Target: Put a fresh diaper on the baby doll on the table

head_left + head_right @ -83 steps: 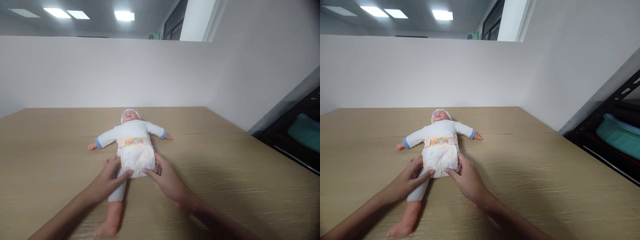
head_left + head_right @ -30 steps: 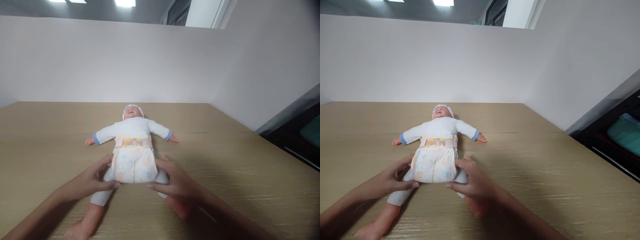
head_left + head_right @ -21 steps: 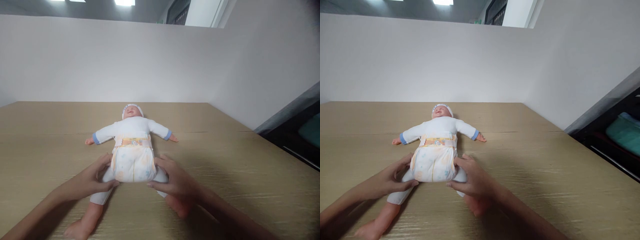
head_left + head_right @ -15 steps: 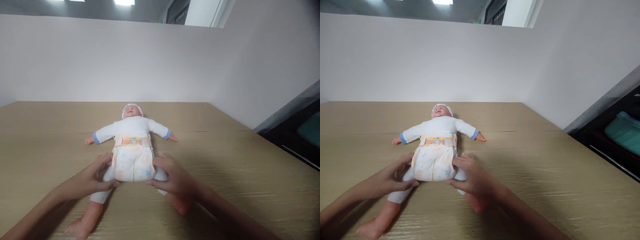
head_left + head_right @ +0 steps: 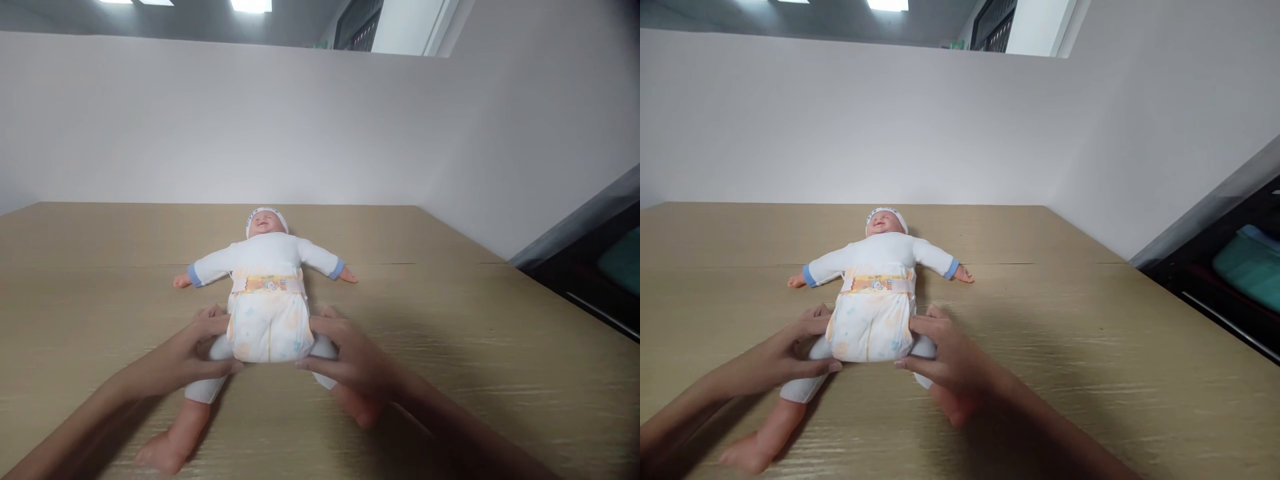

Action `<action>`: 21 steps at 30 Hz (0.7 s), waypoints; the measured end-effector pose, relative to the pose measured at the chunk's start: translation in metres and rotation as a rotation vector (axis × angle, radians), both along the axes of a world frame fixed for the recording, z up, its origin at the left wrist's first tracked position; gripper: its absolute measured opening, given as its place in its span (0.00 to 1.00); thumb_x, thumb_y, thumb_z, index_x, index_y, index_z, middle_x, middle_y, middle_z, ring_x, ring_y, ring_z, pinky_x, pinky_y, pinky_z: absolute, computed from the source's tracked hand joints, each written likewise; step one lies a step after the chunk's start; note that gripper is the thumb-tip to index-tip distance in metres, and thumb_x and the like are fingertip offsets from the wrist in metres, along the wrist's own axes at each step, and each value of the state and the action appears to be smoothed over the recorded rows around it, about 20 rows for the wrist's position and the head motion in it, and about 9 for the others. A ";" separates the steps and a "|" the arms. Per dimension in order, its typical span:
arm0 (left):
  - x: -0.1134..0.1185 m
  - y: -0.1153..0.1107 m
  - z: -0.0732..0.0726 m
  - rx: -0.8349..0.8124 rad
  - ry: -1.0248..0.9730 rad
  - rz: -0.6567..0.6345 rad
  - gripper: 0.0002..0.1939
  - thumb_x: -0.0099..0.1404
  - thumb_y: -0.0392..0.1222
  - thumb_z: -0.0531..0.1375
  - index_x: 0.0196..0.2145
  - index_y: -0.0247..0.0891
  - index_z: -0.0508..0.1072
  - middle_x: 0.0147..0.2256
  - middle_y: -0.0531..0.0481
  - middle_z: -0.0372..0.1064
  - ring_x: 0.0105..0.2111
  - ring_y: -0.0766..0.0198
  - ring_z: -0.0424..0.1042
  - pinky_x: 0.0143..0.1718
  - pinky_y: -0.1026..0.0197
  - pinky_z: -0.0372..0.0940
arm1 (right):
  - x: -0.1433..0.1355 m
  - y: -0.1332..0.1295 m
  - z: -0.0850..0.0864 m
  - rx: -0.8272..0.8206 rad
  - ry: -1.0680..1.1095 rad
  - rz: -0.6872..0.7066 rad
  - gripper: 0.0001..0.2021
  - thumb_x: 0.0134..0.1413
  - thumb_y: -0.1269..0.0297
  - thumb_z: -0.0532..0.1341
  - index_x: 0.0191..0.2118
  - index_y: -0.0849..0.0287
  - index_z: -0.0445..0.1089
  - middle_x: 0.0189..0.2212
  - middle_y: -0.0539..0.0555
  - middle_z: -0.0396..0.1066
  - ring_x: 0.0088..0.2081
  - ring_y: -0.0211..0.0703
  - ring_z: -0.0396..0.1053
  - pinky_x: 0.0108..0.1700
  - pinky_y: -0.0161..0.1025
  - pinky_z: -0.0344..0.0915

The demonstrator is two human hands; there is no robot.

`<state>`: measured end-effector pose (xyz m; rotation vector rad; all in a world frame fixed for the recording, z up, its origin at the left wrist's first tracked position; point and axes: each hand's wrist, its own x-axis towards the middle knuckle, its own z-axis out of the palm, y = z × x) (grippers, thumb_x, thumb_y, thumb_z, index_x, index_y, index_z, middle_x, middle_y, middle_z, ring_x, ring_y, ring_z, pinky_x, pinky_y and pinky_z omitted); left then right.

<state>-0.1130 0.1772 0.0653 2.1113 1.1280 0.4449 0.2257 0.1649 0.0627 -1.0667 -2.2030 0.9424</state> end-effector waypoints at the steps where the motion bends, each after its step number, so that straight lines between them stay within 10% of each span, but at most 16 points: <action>1: 0.000 0.000 0.001 -0.029 0.005 0.000 0.18 0.71 0.60 0.67 0.54 0.52 0.80 0.48 0.50 0.71 0.53 0.51 0.71 0.60 0.50 0.71 | 0.000 0.000 0.000 -0.002 0.002 -0.006 0.11 0.64 0.60 0.73 0.34 0.54 0.72 0.33 0.49 0.72 0.42 0.53 0.61 0.47 0.44 0.56; 21: 0.004 0.000 -0.001 -0.104 -0.044 -0.060 0.15 0.75 0.58 0.64 0.52 0.50 0.74 0.51 0.52 0.65 0.54 0.53 0.67 0.64 0.50 0.65 | -0.005 -0.002 -0.008 0.005 0.096 -0.007 0.12 0.66 0.65 0.72 0.33 0.56 0.70 0.30 0.48 0.68 0.39 0.48 0.59 0.46 0.43 0.53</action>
